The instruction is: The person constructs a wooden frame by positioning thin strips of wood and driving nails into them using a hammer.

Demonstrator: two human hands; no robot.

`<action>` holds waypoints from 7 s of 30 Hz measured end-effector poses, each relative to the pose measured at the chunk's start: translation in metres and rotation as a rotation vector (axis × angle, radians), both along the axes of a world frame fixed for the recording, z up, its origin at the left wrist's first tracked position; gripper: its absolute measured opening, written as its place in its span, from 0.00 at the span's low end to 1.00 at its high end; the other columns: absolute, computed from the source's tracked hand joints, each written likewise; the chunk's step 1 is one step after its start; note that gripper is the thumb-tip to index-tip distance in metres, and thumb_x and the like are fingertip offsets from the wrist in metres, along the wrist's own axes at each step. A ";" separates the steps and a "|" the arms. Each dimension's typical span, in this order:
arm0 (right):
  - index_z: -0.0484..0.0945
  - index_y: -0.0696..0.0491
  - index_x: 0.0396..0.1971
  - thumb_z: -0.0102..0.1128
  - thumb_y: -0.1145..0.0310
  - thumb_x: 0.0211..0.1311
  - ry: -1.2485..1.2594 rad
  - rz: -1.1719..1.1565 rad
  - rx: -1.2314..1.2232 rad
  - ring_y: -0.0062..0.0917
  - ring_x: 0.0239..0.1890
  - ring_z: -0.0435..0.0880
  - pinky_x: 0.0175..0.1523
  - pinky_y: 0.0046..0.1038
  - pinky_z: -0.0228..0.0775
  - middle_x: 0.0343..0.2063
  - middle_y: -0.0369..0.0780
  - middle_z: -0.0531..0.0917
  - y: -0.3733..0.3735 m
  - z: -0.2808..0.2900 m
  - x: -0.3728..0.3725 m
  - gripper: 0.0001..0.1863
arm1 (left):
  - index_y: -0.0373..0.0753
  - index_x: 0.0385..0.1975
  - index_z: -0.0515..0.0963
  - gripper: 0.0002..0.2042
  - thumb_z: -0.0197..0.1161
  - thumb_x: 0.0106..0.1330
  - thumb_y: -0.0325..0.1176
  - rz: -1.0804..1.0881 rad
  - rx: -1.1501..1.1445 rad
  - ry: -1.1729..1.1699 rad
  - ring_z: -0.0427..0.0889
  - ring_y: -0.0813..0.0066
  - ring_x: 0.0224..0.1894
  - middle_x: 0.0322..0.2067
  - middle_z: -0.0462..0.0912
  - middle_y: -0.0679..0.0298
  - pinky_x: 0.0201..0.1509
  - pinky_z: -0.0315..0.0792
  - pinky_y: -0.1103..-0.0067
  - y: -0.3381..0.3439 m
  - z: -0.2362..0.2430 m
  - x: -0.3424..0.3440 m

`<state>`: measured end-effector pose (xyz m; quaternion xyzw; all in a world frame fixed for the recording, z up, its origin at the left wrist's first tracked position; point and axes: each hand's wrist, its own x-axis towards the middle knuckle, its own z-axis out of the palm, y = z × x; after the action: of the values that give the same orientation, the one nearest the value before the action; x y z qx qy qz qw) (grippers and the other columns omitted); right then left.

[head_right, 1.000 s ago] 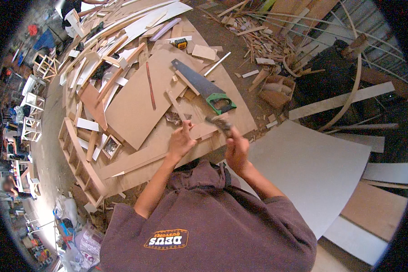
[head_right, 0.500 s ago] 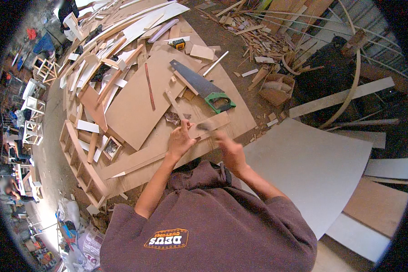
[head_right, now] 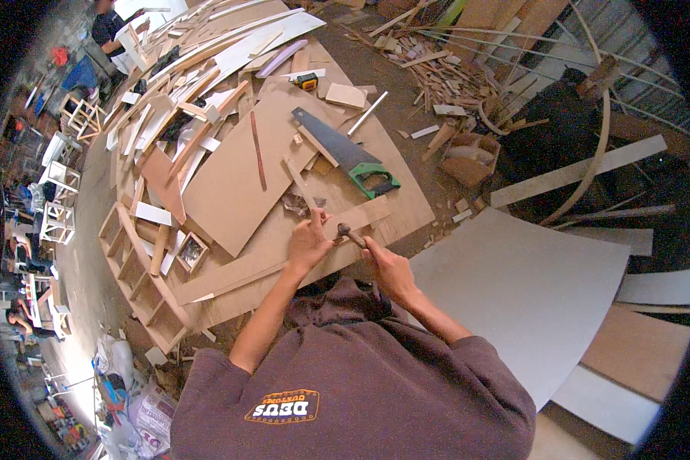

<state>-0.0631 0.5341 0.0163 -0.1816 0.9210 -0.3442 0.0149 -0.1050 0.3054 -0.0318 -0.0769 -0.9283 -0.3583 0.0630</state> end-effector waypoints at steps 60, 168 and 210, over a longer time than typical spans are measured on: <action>0.68 0.47 0.48 0.62 0.60 0.74 0.273 -0.192 -1.107 0.05 0.21 0.61 0.21 0.15 0.51 0.28 0.25 0.70 -0.071 0.142 -0.127 0.14 | 0.30 0.46 0.82 0.19 0.75 0.52 0.23 0.357 0.841 0.304 0.83 0.83 0.38 0.38 0.88 0.61 0.44 0.78 0.84 -0.120 0.244 0.009; 0.73 0.45 0.41 0.76 0.50 0.59 -0.321 -0.252 -1.155 0.09 0.18 0.62 0.20 0.17 0.50 0.26 0.26 0.71 -0.077 0.085 -0.186 0.22 | 0.46 0.41 0.74 0.21 0.58 0.74 0.59 0.170 0.995 -0.026 0.65 0.88 0.26 0.30 0.70 0.75 0.30 0.59 0.86 -0.117 0.132 -0.125; 0.74 0.56 0.63 0.58 0.64 0.74 0.011 0.010 -0.384 0.35 0.61 0.75 0.65 0.37 0.64 0.59 0.44 0.79 -0.130 0.013 -0.129 0.21 | 0.37 0.61 0.74 0.37 0.72 0.58 0.57 0.185 -0.047 -0.426 0.83 0.48 0.55 0.53 0.82 0.47 0.59 0.78 0.59 -0.125 0.060 0.033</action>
<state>-0.1916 0.4042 0.0296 -0.1877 0.8376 -0.5125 -0.0231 -0.0723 0.1803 0.0285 0.0843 -0.9318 -0.3374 -0.1039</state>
